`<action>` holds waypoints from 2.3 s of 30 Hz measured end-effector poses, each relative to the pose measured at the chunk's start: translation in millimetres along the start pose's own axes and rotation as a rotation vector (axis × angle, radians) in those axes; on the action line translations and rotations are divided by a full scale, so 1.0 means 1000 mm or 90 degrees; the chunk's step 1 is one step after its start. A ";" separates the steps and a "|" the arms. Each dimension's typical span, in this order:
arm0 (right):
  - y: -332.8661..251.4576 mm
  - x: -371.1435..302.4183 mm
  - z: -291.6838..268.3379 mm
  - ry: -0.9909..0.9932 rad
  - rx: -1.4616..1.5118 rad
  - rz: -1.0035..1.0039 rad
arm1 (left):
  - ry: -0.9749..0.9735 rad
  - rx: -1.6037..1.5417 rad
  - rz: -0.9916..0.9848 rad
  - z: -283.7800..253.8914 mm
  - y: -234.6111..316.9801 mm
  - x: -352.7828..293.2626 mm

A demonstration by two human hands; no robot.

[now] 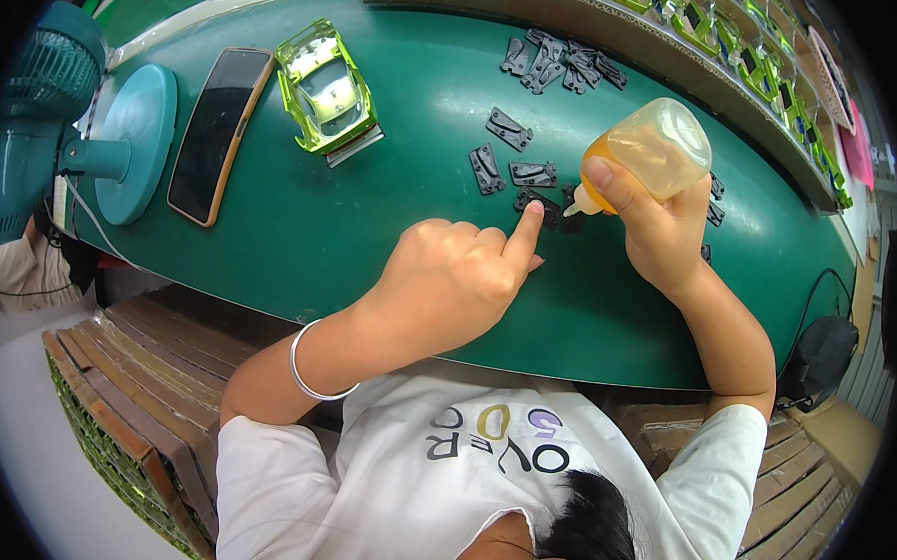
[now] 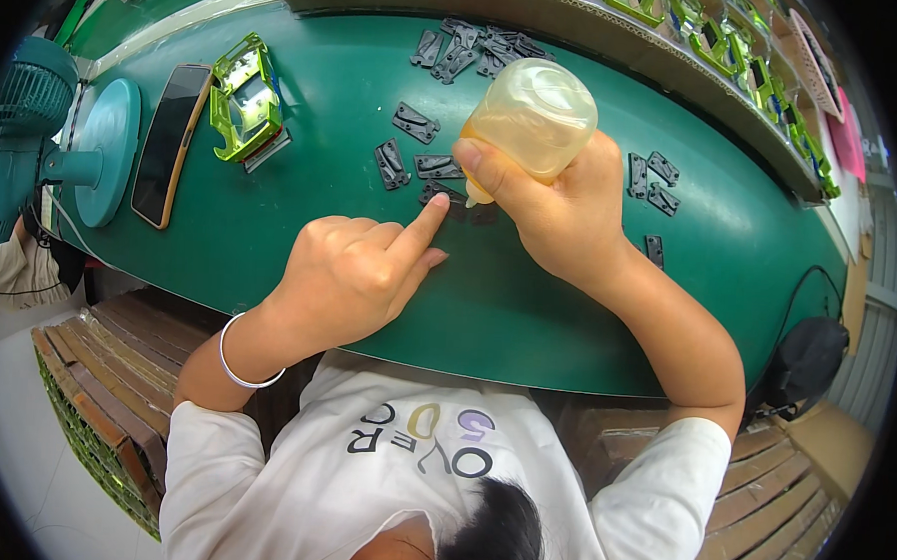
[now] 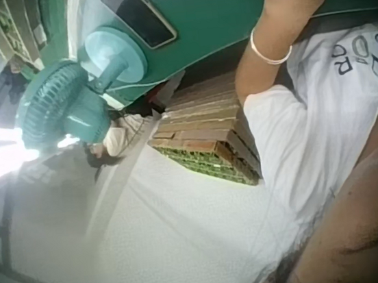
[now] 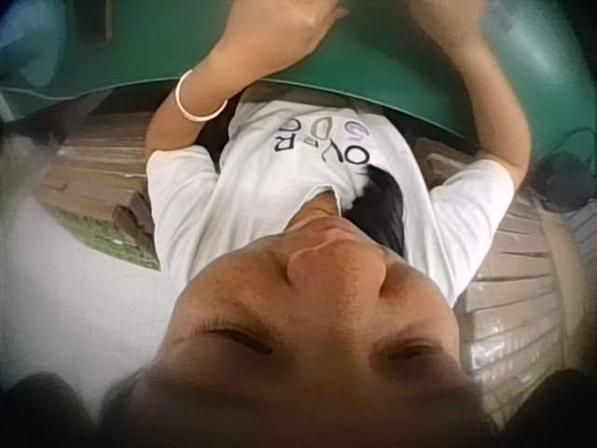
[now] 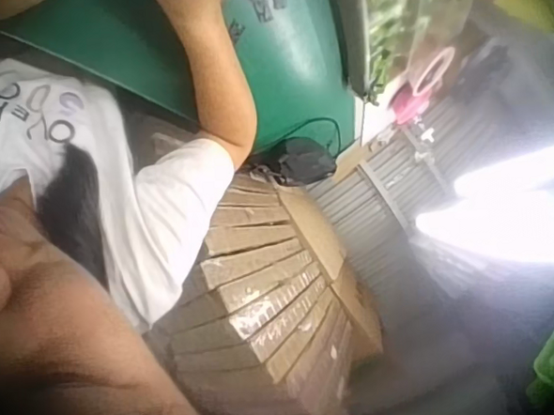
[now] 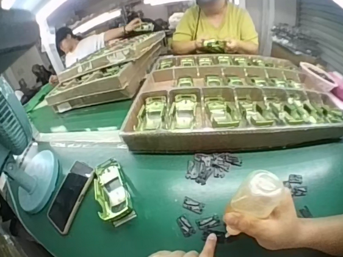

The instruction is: The person attaches pieces to a model car shell, sets the shell aside, arranges small plastic components on the table, and applies adhesive onto the components from a squeeze bottle.

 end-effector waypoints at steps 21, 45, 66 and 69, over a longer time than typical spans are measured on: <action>-0.003 0.012 0.007 0.015 0.009 -0.042 | 0.005 -0.005 0.004 -0.001 -0.001 -0.001; -0.001 0.019 -0.001 0.051 0.005 -0.046 | 0.023 -0.022 -0.015 -0.002 -0.005 0.002; 0.006 0.020 -0.004 0.021 -0.026 0.017 | 0.047 0.017 -0.062 0.000 -0.007 0.016; 0.006 0.020 -0.003 0.028 -0.034 0.001 | 0.044 0.017 -0.063 0.000 -0.007 0.017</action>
Point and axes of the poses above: each hand's wrist, its own x-axis towards the middle knuckle, its own z-axis out of the palm, y = z × x, the point moved 4 cm from there along x, towards the middle knuckle, and after that the axes turned 4 degrees about -x, right-handed, at the moved point
